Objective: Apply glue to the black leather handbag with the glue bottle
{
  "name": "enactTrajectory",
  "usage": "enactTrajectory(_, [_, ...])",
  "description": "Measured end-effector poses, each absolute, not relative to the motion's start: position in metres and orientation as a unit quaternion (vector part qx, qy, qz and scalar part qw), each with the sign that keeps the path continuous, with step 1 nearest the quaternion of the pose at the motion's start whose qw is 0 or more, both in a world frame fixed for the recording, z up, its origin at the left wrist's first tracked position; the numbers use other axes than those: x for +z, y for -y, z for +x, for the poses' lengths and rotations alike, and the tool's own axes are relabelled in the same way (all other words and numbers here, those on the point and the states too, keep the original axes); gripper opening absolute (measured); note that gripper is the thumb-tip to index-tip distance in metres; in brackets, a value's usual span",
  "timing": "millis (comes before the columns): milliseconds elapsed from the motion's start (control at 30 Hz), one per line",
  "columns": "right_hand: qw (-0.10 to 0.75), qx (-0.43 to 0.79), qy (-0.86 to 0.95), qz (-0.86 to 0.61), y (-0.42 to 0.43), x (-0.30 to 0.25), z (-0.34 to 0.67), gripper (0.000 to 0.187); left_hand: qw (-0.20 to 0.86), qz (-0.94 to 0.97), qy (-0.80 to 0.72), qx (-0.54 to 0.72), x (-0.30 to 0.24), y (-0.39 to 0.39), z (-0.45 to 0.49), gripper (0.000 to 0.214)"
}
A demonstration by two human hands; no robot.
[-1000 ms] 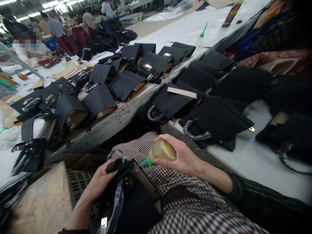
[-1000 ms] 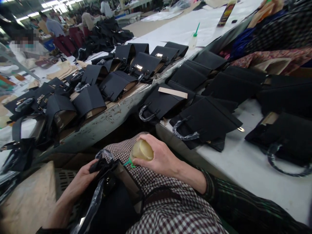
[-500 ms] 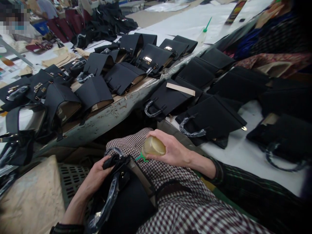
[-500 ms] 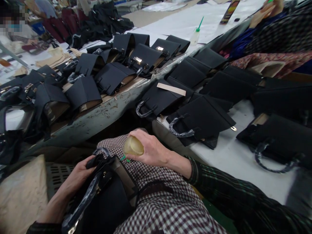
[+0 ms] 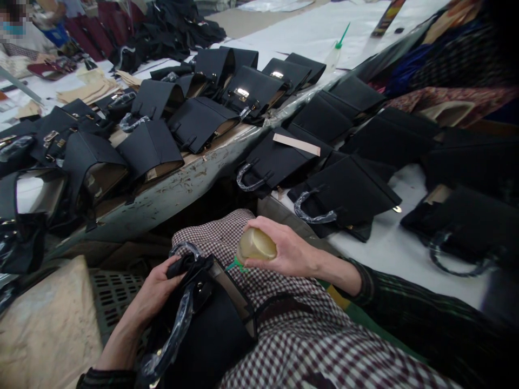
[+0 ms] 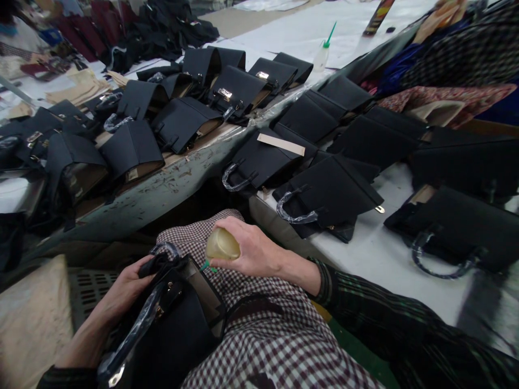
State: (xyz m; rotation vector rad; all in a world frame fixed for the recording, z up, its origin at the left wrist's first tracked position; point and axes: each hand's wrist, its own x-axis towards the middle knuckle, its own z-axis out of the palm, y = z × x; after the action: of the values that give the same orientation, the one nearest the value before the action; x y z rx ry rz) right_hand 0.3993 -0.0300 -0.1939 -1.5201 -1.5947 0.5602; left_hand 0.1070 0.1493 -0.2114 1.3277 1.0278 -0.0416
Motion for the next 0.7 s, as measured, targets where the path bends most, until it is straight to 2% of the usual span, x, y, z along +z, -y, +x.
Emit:
enactTrajectory(100, [0.449, 0.185, 0.646, -0.59, 0.024, -0.198, 0.397, 0.062, 0.66, 0.606, -0.443, -0.02, -0.213, -0.15, 0.107, 0.039])
enactTrajectory(200, [0.437, 0.181, 0.656, -0.588, 0.024, -0.2, 0.397, 0.061, 0.651, 0.612, -0.448, -0.023, -0.215, -0.15, 0.106, 0.039])
enactTrajectory(567, [0.329, 0.318, 0.661, -0.594, 0.047, -0.192, 0.401, 0.054, 0.651, 0.611, -0.45, -0.017, -0.215, -0.148, 0.105, 0.039])
enactTrajectory(700, [0.309, 0.333, 0.645, -0.615, 0.051, -0.189, 0.401, 0.052, 0.657, 0.599, -0.457, -0.017, -0.213, -0.147, 0.104, 0.04])
